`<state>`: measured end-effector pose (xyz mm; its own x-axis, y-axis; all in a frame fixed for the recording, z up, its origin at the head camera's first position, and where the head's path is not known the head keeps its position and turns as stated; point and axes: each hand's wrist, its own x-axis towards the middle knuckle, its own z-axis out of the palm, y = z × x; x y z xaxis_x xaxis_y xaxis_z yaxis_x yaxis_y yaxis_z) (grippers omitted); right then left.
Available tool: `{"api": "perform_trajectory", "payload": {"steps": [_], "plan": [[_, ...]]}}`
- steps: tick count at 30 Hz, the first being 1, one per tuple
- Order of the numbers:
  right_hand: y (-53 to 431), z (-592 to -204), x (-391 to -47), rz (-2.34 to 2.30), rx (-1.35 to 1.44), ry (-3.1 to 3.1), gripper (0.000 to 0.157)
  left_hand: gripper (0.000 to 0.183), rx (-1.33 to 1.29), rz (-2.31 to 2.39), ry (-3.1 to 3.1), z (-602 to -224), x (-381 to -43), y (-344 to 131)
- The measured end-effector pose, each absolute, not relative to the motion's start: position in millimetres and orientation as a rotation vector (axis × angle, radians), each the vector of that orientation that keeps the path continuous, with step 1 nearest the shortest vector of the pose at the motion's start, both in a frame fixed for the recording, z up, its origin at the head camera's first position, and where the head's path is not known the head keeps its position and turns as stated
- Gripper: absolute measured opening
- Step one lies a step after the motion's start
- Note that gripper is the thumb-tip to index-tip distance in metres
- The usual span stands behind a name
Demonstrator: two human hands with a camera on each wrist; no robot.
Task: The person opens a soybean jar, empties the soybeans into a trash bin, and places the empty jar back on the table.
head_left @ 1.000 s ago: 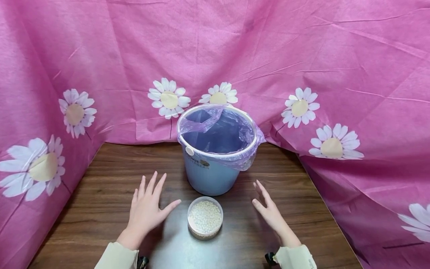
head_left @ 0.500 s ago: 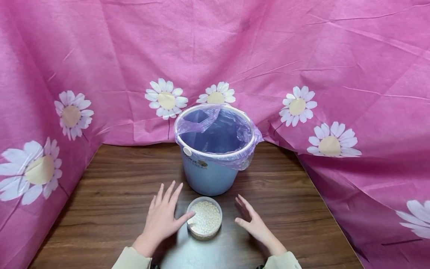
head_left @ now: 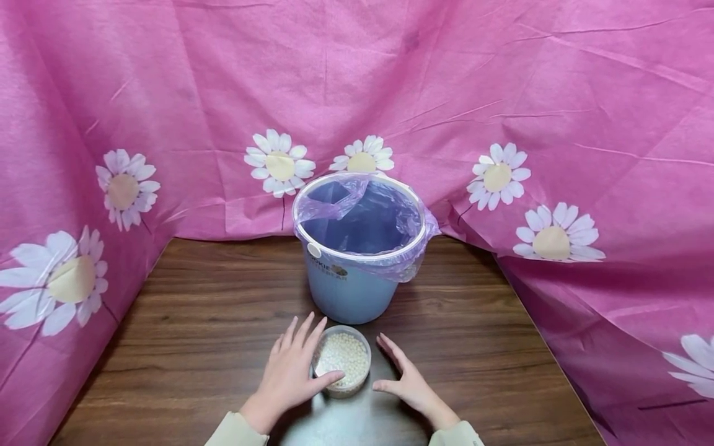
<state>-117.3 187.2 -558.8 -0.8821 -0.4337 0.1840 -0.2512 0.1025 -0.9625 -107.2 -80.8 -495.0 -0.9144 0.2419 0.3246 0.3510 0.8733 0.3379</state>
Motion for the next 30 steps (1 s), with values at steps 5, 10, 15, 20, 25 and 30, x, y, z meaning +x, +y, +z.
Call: {"api": "perform_trajectory", "payload": {"steps": [5,10,15,20,25,30], "plan": [[180.5,-558.3,-114.8,-1.728,-0.618,2.362,0.094,0.1,-0.488,-0.587,-2.792,-499.0,-106.2,-75.4],[173.1,-553.4,-115.3,-1.528,-0.505,2.448,0.101,0.107,-0.561,-0.603,-2.816,-503.8,-106.9,-71.2],[167.2,-551.6,-117.5,-1.467,-0.471,2.455,0.098,0.112,-0.6,-0.652,-2.856,-508.1,-108.2,-68.3],[162.9,-547.3,-116.5,-1.455,-0.444,2.458,0.097,0.116,-0.616,-0.713,-2.861,-509.0,-110.6,-67.0],[160.1,-549.5,-116.7,-1.487,-0.459,2.459,0.098,0.114,-0.618,-0.767,-2.833,-513.7,-114.0,-65.9],[156.2,-557.2,-115.5,-1.532,-0.51,2.496,0.096,0.109,-0.574,-0.788,-2.774,-521.4,-113.4,-66.7]]}}
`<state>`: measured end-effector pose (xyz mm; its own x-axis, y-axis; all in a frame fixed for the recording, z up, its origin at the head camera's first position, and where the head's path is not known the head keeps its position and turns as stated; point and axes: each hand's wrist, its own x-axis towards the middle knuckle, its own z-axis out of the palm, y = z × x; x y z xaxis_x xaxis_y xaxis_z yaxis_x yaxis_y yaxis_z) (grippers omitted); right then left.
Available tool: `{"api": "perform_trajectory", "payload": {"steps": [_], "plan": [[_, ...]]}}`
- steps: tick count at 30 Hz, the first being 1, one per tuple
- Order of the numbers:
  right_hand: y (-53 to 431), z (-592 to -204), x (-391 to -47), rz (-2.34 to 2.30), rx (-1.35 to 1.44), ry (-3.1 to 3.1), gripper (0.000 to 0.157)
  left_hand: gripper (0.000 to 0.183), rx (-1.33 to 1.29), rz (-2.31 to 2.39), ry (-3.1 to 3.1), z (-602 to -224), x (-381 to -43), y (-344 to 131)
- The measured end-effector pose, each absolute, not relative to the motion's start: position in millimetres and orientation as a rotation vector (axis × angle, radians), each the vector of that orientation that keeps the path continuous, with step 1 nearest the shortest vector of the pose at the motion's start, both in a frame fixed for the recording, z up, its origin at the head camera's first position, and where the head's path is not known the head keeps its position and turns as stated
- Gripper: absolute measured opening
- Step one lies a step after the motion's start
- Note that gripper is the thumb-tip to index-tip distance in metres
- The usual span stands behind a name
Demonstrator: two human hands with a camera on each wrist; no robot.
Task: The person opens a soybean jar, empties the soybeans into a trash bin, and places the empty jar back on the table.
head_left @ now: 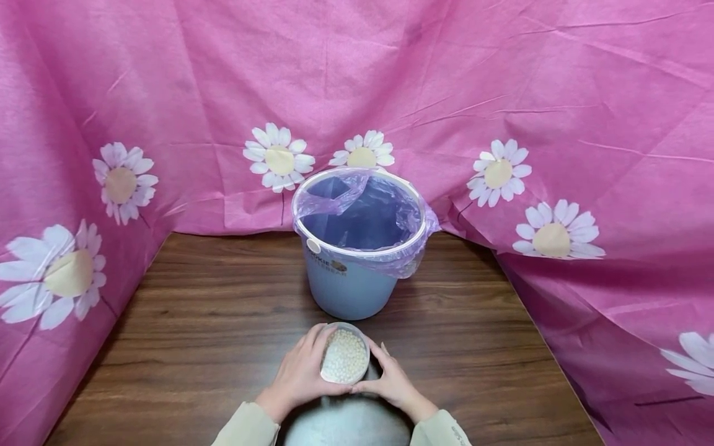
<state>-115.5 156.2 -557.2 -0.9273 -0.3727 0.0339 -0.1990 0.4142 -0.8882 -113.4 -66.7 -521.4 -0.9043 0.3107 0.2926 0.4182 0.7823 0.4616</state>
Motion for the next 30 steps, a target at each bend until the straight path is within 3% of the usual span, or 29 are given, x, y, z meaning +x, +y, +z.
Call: {"api": "perform_trajectory", "payload": {"steps": [15,21,30], "plan": [[139.3,-513.2,-101.3,-1.888,-0.706,2.22,0.117,0.103,-0.657,-0.794,-2.595,-496.8,-104.3,-65.5],[137.3,-508.7,-107.1,-1.91,-0.89,2.424,0.115,0.103,-0.663,-0.855,-2.495,-483.9,-100.2,-60.1],[129.8,-517.5,-108.2,-2.085,-0.816,2.314,0.116,0.104,-0.645,-0.909,-2.456,-467.2,-100.8,-62.7]]}}
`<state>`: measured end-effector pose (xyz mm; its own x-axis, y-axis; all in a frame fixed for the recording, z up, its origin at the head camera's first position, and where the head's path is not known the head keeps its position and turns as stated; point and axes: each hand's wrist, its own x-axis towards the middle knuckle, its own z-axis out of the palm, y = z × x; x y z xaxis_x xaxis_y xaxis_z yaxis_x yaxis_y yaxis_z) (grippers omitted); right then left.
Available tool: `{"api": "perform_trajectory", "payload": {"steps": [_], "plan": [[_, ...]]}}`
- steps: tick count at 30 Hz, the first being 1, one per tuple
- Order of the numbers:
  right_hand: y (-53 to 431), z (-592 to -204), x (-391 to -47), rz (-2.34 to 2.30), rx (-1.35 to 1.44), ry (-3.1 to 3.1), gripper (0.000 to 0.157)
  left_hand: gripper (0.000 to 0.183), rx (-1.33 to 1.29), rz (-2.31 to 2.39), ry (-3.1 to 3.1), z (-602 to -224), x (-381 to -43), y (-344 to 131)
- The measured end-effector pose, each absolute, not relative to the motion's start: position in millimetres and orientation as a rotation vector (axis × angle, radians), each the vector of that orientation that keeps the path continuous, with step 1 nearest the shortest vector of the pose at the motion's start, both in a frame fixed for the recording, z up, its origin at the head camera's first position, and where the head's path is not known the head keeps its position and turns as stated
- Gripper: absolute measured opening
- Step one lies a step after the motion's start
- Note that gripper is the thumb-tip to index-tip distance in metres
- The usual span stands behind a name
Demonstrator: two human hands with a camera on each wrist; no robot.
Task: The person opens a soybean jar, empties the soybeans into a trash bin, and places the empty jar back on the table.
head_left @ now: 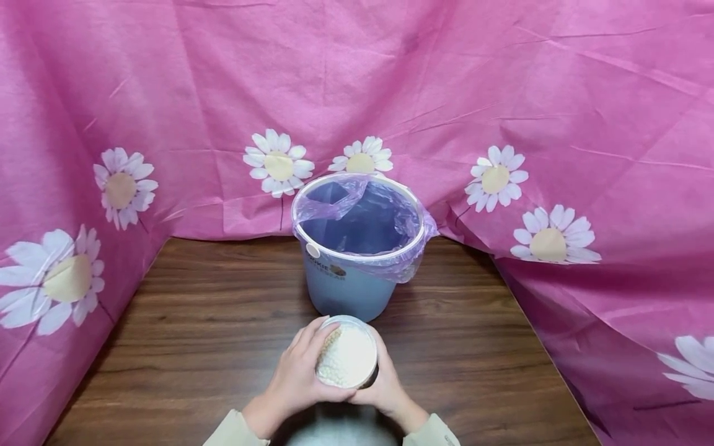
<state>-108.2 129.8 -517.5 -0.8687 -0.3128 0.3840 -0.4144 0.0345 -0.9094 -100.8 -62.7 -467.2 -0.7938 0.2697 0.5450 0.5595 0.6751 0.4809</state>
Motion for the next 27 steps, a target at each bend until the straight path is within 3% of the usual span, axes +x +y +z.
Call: {"api": "perform_trajectory", "payload": {"steps": [13,19,27], "plan": [[121.2,-516.0,-94.7,1.945,0.553,-2.147,0.116,0.092,-0.531,-0.941,-2.476,-463.2,-94.9,-52.3],[118.6,-514.2,-97.9,1.856,0.56,-2.118,0.115,0.099,-0.472,-0.928,-2.474,-459.7,-96.2,-48.0],[125.1,-498.6,-98.7,1.853,0.612,-2.262,0.113,0.11,-0.611,-0.906,-2.462,-453.3,-99.7,-56.5]]}}
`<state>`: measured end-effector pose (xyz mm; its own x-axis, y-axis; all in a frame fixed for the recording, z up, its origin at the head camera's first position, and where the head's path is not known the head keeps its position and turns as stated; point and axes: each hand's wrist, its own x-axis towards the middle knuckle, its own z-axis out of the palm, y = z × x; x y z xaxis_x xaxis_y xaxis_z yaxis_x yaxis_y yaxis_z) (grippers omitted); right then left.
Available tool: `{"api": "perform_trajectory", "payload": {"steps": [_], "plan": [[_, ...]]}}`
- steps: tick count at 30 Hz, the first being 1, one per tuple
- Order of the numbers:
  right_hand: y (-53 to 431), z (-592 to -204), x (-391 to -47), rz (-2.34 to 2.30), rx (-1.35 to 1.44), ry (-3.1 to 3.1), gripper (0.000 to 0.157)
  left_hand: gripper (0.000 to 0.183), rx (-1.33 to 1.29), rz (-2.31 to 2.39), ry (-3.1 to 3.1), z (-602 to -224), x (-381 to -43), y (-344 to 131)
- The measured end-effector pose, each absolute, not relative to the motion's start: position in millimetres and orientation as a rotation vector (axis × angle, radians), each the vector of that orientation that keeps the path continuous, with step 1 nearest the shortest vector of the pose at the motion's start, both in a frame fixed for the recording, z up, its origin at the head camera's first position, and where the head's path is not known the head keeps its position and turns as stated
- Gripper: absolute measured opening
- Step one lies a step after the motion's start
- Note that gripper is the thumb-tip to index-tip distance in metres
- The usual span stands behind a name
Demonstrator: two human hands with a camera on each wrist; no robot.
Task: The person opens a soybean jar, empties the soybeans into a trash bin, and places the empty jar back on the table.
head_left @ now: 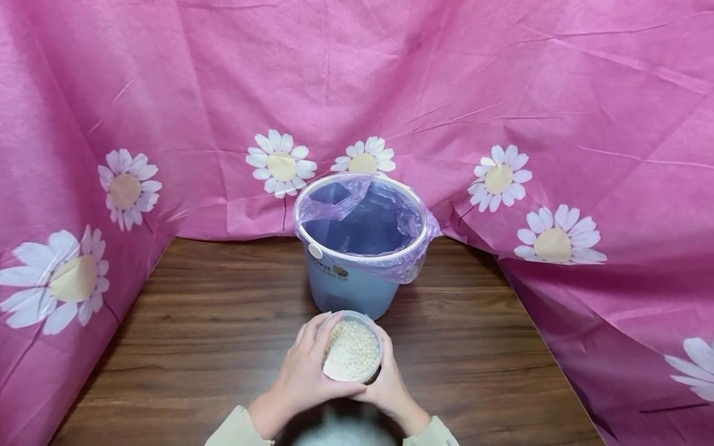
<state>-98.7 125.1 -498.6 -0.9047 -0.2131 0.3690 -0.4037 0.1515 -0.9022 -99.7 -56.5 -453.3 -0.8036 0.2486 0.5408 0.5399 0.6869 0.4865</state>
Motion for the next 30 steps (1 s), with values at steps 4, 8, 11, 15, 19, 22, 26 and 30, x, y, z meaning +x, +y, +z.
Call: {"api": "perform_trajectory", "payload": {"steps": [4,8,11,15,19,22,26,30], "plan": [[131.5,-503.6,-100.4,1.958,0.605,-2.241,0.113,0.107,-0.69,-0.92,-2.511,-446.4,-98.3,-62.9],[138.3,-498.8,-102.6,2.0,0.689,-2.186,0.114,0.102,-0.807,-0.998,-2.505,-440.0,-100.0,-72.1],[140.7,-494.2,-104.3,2.04,0.768,-2.136,0.116,0.101,-0.883,-1.079,-2.483,-436.4,-103.4,-78.2],[140.5,-487.7,-104.9,2.071,0.871,-2.101,0.116,0.106,-0.969,-1.2,-2.466,-433.9,-106.6,-81.4],[139.6,-483.9,-104.4,2.072,0.931,-2.069,0.115,0.109,-0.986,-1.316,-2.452,-434.4,-106.7,-80.4],[139.4,-483.4,-102.8,2.063,0.936,-2.051,0.115,0.109,-0.958,-1.369,-2.435,-436.0,-105.1,-79.1],[138.9,-484.5,-101.1,2.038,0.966,-2.012,0.114,0.108,-0.931,-1.435,-2.416,-438.7,-102.6,-77.5],[138.9,-486.4,-100.4,2.001,0.999,-1.962,0.114,0.108,-0.914,-1.472,-2.395,-441.0,-101.7,-74.8]]}}
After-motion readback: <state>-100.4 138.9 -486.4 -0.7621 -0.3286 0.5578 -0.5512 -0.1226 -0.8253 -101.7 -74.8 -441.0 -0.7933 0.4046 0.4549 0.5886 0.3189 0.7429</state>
